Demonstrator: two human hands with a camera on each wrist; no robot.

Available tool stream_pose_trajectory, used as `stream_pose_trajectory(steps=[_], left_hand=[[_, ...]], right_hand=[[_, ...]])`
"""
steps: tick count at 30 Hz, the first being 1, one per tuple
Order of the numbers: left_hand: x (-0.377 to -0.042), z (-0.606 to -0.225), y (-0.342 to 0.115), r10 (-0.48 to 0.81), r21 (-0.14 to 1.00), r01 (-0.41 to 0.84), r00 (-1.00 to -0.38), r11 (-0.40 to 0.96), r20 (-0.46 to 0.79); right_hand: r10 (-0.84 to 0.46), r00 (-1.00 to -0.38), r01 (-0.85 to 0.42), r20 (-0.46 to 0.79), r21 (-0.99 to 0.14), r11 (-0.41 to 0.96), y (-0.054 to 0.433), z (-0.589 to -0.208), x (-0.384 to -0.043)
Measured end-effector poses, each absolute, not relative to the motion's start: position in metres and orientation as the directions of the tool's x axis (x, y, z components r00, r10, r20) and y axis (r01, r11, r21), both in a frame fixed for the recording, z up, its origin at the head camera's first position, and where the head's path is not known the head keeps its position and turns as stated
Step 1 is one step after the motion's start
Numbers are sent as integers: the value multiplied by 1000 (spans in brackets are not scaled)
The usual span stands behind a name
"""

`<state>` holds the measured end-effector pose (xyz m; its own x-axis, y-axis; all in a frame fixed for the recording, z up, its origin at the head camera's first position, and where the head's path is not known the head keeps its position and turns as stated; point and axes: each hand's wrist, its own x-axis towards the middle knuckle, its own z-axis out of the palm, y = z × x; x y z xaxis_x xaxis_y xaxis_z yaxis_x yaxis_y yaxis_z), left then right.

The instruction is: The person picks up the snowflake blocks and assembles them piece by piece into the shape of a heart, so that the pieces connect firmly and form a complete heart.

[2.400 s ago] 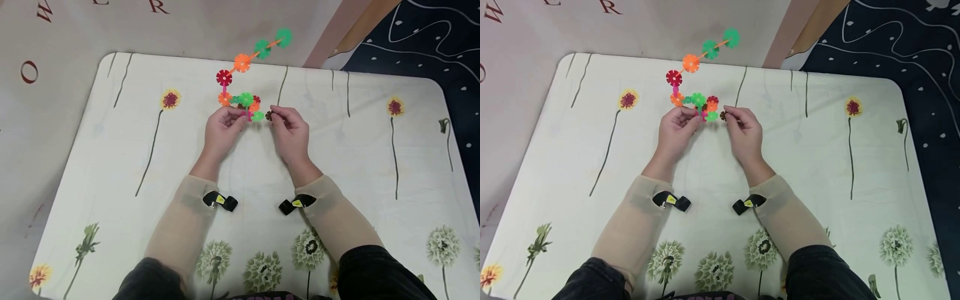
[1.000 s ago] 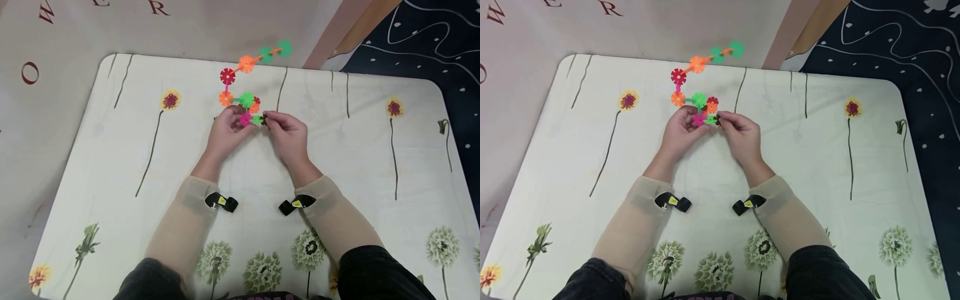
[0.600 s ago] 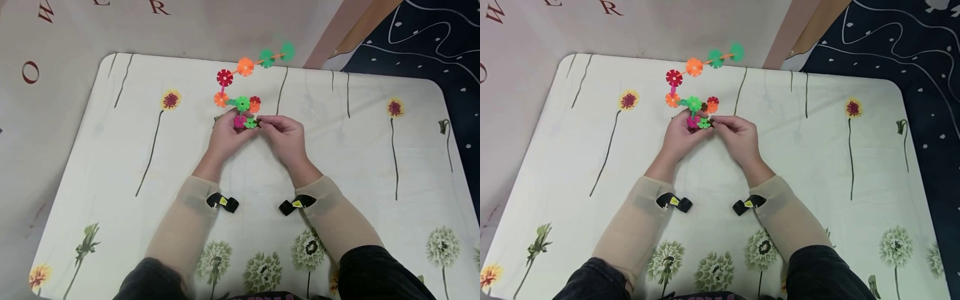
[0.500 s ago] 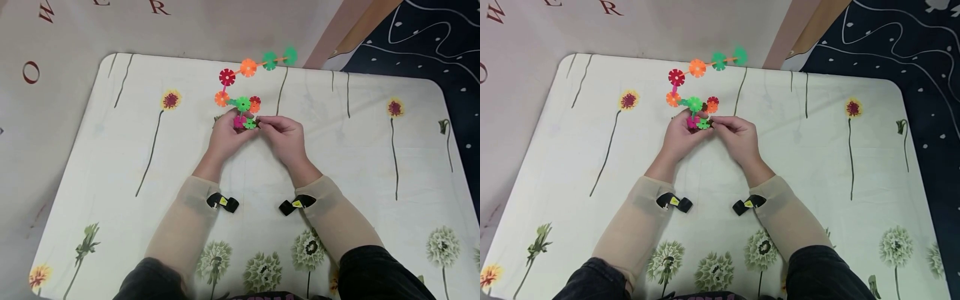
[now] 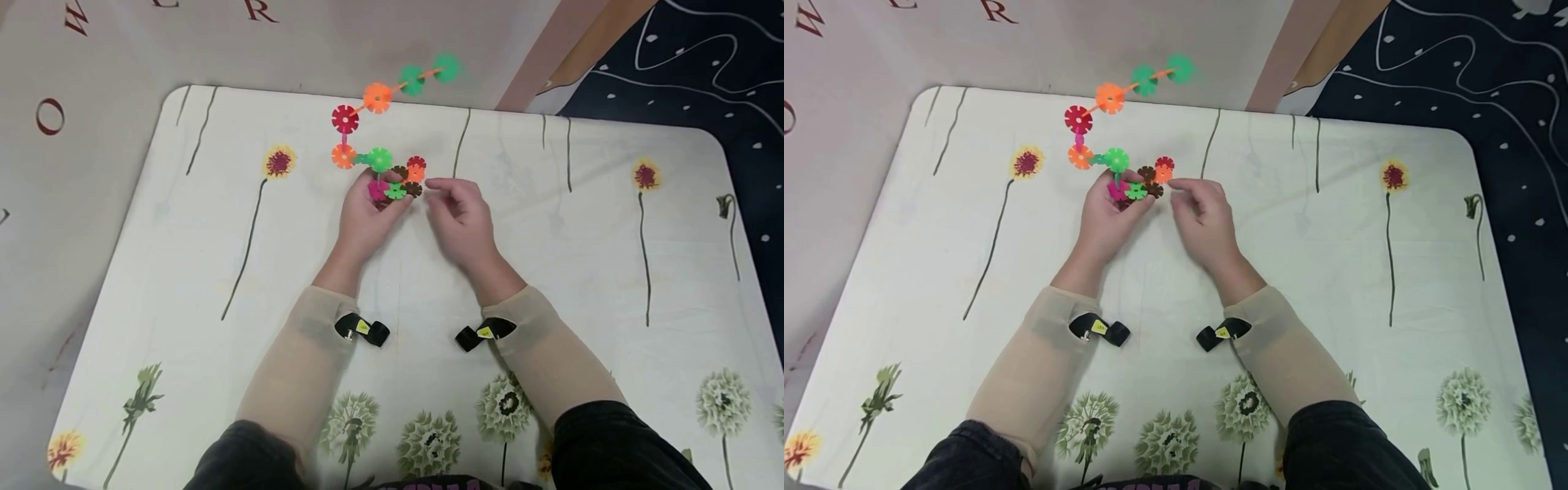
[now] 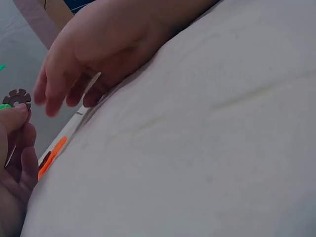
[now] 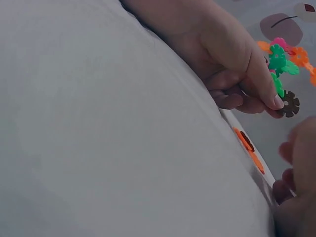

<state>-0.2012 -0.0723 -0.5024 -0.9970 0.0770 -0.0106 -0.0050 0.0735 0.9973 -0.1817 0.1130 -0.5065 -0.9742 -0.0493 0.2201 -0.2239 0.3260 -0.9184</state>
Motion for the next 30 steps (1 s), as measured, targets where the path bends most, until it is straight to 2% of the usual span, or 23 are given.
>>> stream_pose_trajectory(steps=[3, 6, 8, 11, 14, 16, 23, 27, 30], left_hand=[[-202, -502, -72, 64, 999, -8, -998, 39, -10], [-202, -502, -72, 61, 999, -4, -998, 35, -6], [-202, -502, -72, 62, 999, 6, -998, 34, 4], [-202, -502, -73, 57, 999, 16, -998, 40, 13], [-202, -503, -73, 47, 999, 25, -999, 29, 23], [-202, -503, -74, 40, 1000, 22, -999, 16, 22], [-203, -503, -75, 28, 1000, 22, -999, -18, 23], [-202, -503, -75, 25, 999, 23, -999, -41, 24], [-201, -502, -74, 23, 999, 15, -1000, -43, 16]], right_hand=[[-254, -948, -301, 191, -794, 528, 116, -507, -183], [-441, -886, -417, 141, -659, 626, 117, -505, -183], [-522, -848, -471, 93, -587, 659, 117, -504, -182], [-577, -817, -499, 4, -508, 703, 115, -501, -181], [-580, -813, -497, -41, -468, 730, 114, -500, -179], [-571, -821, -496, -19, -474, 728, 113, -500, -179], [-418, -895, -418, 157, -623, 661, 113, -504, -181], [-433, -884, -445, 174, -593, 671, 114, -506, -181], [-444, -875, -461, 193, -612, 642, 113, -507, -181]])
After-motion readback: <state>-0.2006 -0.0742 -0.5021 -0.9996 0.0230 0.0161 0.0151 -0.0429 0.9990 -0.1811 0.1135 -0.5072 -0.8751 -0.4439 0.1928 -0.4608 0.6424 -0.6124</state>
